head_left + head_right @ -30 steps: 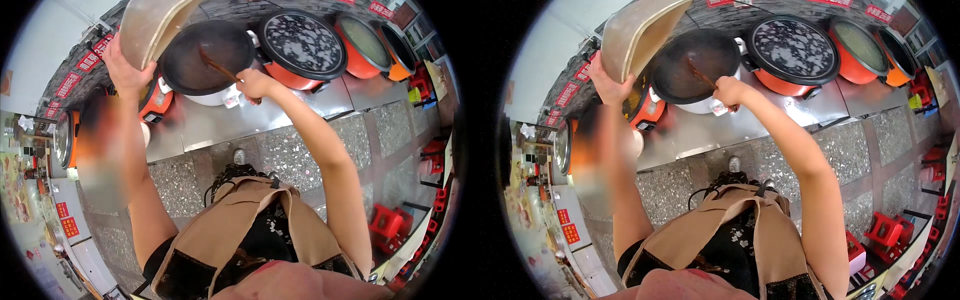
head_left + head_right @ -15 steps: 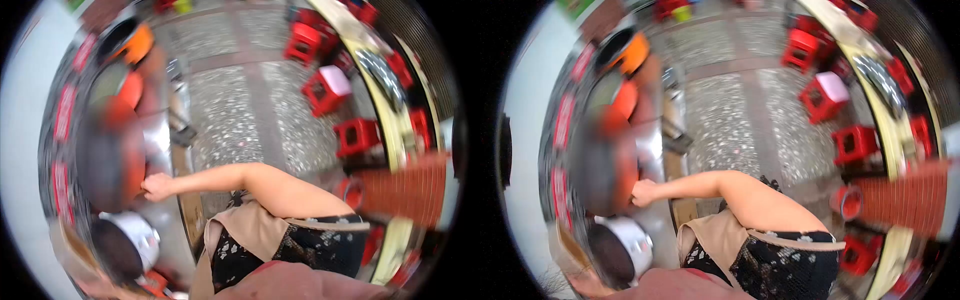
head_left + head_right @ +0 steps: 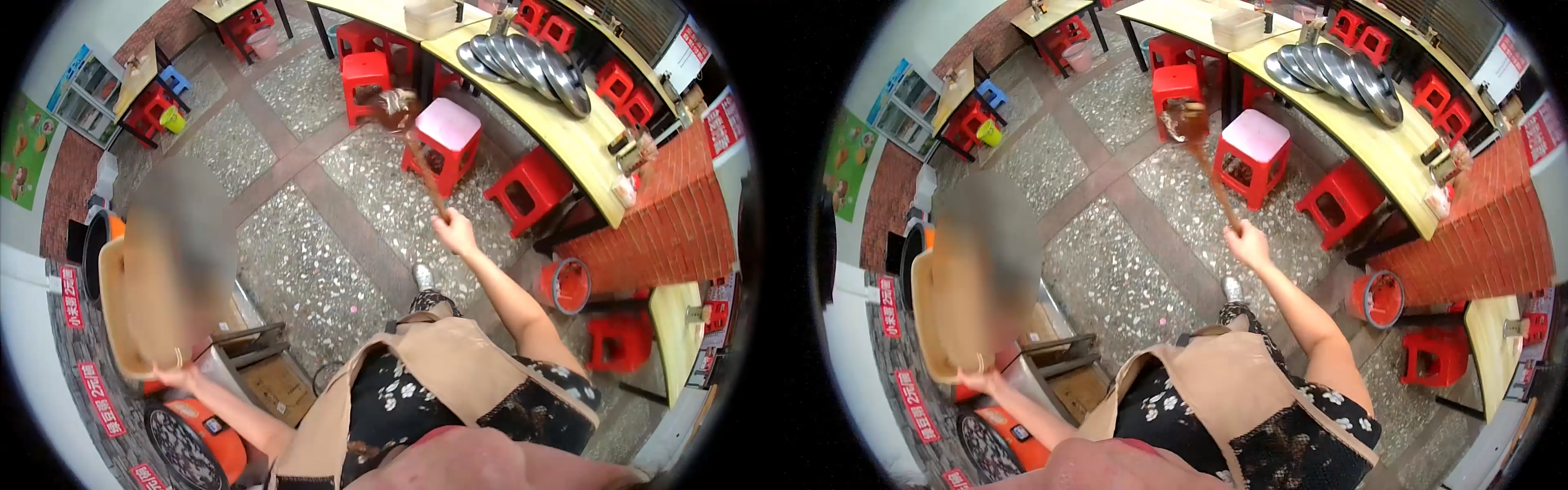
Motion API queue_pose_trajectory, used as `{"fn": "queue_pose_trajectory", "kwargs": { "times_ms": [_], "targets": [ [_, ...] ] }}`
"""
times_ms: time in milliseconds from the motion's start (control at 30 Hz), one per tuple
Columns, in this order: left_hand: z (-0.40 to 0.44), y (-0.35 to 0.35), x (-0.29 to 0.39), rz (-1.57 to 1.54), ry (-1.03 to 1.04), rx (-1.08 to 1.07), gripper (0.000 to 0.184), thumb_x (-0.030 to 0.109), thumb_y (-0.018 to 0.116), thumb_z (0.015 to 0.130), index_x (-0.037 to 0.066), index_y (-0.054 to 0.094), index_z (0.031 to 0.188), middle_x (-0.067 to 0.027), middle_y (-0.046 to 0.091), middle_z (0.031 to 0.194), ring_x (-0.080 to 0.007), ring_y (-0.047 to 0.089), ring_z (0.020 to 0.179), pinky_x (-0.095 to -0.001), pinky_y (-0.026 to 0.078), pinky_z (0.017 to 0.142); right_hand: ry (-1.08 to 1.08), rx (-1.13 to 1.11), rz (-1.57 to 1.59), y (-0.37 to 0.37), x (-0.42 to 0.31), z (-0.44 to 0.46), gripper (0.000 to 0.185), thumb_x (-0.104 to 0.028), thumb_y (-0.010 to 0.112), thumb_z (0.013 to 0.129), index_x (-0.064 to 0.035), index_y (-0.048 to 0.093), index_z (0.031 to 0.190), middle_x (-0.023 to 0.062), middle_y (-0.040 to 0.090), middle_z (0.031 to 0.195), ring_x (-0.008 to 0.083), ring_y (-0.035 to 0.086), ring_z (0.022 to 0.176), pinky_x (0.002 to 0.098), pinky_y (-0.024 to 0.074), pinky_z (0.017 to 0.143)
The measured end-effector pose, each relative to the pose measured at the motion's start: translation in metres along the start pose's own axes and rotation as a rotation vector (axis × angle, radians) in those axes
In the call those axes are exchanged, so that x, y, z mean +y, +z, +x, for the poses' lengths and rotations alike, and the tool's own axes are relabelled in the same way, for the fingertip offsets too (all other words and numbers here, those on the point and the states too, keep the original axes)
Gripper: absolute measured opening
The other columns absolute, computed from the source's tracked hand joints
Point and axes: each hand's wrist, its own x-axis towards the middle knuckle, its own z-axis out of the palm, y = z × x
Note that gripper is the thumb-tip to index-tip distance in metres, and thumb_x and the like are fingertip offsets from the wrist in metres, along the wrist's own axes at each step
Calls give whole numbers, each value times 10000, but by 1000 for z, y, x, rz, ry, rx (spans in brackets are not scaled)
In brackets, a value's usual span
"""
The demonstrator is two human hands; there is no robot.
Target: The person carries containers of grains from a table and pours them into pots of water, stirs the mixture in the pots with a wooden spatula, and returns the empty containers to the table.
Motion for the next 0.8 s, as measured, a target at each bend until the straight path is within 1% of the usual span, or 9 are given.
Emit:
{"fn": "queue_pose_trajectory", "kwargs": {
  "times_ms": [67,200,367,467,600,667,700,767,800],
  "targets": [
    [19,40,-70,-349,-429,-388,410,278,475,867,1,525,1165,-163,550,1149,-311,535,1036,-447,432,900,139,145,103,-15,30,52,417,-405,582,816,-36,615,1006,203,644,848,327,630,879,395,473,753],
    [-51,182,-137,-71,-417,-355,745,494,509,693,88,406,1309,-174,409,1333,-384,404,1197,-578,375,924,237,296,226,-37,41,151,383,-395,574,841,-14,613,873,177,627,758,291,619,765,385,463,701],
    [-69,308,-173,99,-355,-288,657,395,491,716,73,409,1283,-186,422,1286,-384,410,1171,-585,386,906,-3,612,358,-49,-23,283,294,-264,645,826,-1,538,747,72,472,578,168,467,557,331,414,559],
    [-44,377,-220,73,-415,-422,658,388,487,724,72,387,1293,-178,426,1274,-378,421,1157,-581,390,902,-68,875,362,-35,-53,361,349,-306,638,834,-23,501,683,35,464,565,133,438,547,322,398,542],
    [-63,492,-298,162,-489,-496,666,344,497,737,52,335,1314,-173,392,1302,-367,405,1175,-576,365,929,167,835,345,-25,-75,461,381,-336,696,790,-51,477,664,41,545,560,132,528,494,306,435,506],
    [-62,539,-342,255,-641,-569,660,324,488,759,55,312,1335,-178,368,1323,-368,371,1209,-591,326,961,219,865,440,-15,-71,503,404,-378,719,748,-13,549,714,101,600,633,227,581,584,362,468,596],
    [-62,561,-365,236,-761,-668,679,348,483,759,139,289,1375,-148,344,1364,-376,331,1247,-592,304,978,281,825,468,-23,-88,518,439,-414,726,727,0,582,752,125,629,682,233,618,652,364,486,660],
    [-50,593,-430,222,-910,-583,619,380,508,746,107,397,1290,-122,451,1254,-296,446,1133,-539,418,859,343,826,344,-32,-104,562,505,-466,718,720,16,577,774,136,624,681,246,619,661,361,487,668],
    [-47,602,-450,297,-965,-657,682,405,518,727,137,341,1328,-112,386,1310,-327,417,1155,-600,363,871,375,836,236,-38,-118,572,528,-491,713,719,13,562,762,132,624,681,237,622,648,351,495,655]
  ]
}}
